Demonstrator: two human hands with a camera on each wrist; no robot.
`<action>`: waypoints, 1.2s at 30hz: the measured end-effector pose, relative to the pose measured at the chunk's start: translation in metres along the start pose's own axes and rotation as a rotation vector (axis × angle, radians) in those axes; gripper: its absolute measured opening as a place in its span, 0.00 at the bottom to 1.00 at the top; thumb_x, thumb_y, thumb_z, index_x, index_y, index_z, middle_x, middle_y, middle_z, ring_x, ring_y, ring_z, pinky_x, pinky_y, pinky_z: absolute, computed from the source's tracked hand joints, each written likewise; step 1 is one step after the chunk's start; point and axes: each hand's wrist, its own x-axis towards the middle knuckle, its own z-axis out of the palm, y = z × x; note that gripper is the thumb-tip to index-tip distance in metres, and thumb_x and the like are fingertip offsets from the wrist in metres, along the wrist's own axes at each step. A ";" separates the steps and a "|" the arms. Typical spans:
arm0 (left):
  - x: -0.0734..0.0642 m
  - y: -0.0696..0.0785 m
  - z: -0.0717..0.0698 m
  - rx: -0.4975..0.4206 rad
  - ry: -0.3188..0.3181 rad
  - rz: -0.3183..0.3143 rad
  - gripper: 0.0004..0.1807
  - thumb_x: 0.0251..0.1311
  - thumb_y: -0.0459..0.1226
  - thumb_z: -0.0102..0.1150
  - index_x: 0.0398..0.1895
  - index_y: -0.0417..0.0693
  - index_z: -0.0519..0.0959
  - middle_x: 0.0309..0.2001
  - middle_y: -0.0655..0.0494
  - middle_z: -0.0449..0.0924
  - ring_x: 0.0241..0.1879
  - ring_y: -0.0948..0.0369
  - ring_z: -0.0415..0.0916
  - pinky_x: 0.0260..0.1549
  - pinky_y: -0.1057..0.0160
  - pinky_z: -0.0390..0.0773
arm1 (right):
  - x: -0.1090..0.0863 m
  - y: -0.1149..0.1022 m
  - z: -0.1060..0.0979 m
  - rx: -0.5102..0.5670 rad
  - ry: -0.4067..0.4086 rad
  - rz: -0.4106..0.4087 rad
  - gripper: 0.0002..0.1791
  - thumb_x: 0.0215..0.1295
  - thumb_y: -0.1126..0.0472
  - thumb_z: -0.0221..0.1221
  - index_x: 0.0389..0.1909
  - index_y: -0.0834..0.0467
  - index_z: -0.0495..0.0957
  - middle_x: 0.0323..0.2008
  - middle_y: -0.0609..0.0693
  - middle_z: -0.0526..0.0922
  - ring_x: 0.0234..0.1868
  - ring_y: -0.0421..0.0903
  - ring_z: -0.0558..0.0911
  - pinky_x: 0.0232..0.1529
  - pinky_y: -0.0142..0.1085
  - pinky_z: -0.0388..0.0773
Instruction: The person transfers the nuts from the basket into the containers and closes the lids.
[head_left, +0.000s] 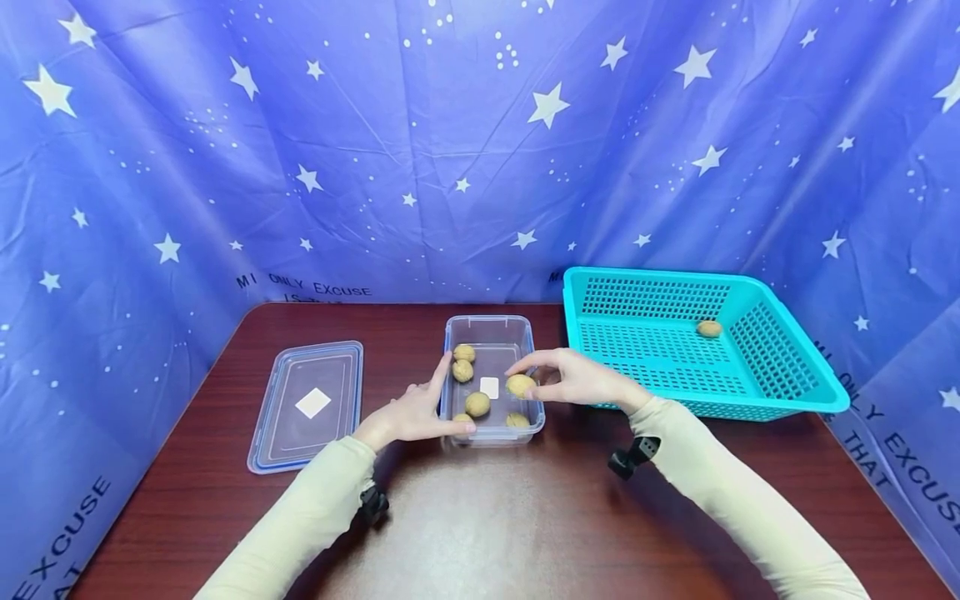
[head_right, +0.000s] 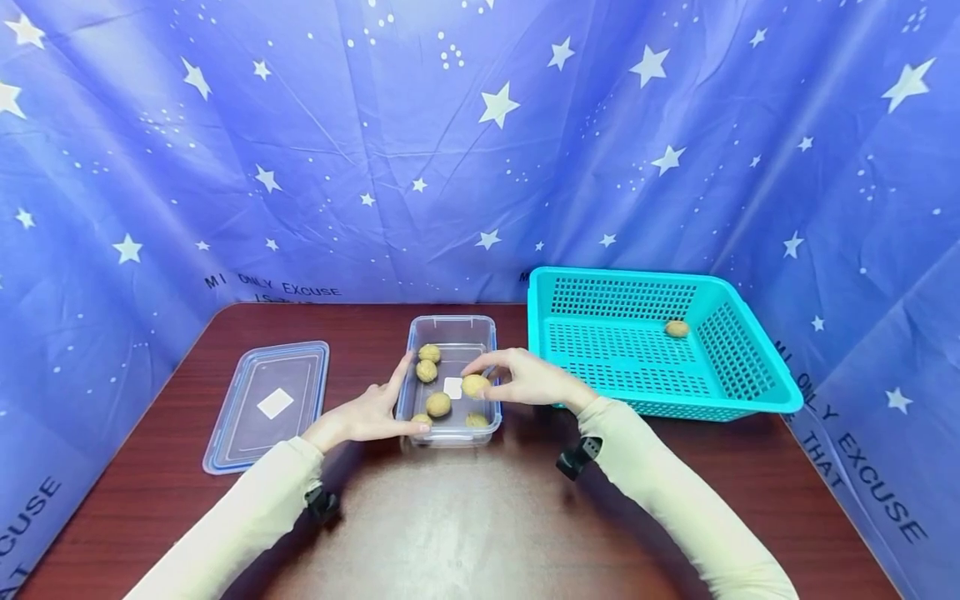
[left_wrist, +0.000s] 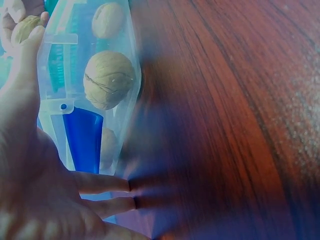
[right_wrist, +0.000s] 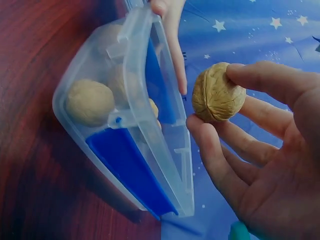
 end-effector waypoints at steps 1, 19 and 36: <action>0.000 0.000 0.000 0.000 -0.001 -0.002 0.67 0.45 0.70 0.61 0.77 0.60 0.27 0.67 0.32 0.60 0.66 0.39 0.57 0.53 0.31 0.60 | 0.001 0.000 0.002 -0.010 0.000 -0.009 0.18 0.64 0.62 0.62 0.56 0.56 0.78 0.47 0.47 0.81 0.38 0.46 0.81 0.40 0.41 0.79; 0.000 0.000 0.000 0.003 -0.003 0.000 0.67 0.46 0.70 0.61 0.77 0.59 0.28 0.67 0.32 0.60 0.66 0.39 0.57 0.53 0.30 0.60 | 0.006 0.011 0.025 -0.063 -0.011 -0.048 0.20 0.70 0.59 0.57 0.61 0.61 0.74 0.55 0.59 0.78 0.52 0.51 0.78 0.48 0.45 0.75; -0.001 0.000 0.001 -0.001 0.008 0.006 0.66 0.47 0.68 0.61 0.77 0.58 0.29 0.66 0.32 0.61 0.66 0.39 0.58 0.52 0.29 0.60 | -0.025 0.000 0.004 -0.064 0.077 -0.033 0.15 0.71 0.60 0.56 0.56 0.57 0.78 0.50 0.54 0.82 0.48 0.46 0.81 0.45 0.42 0.78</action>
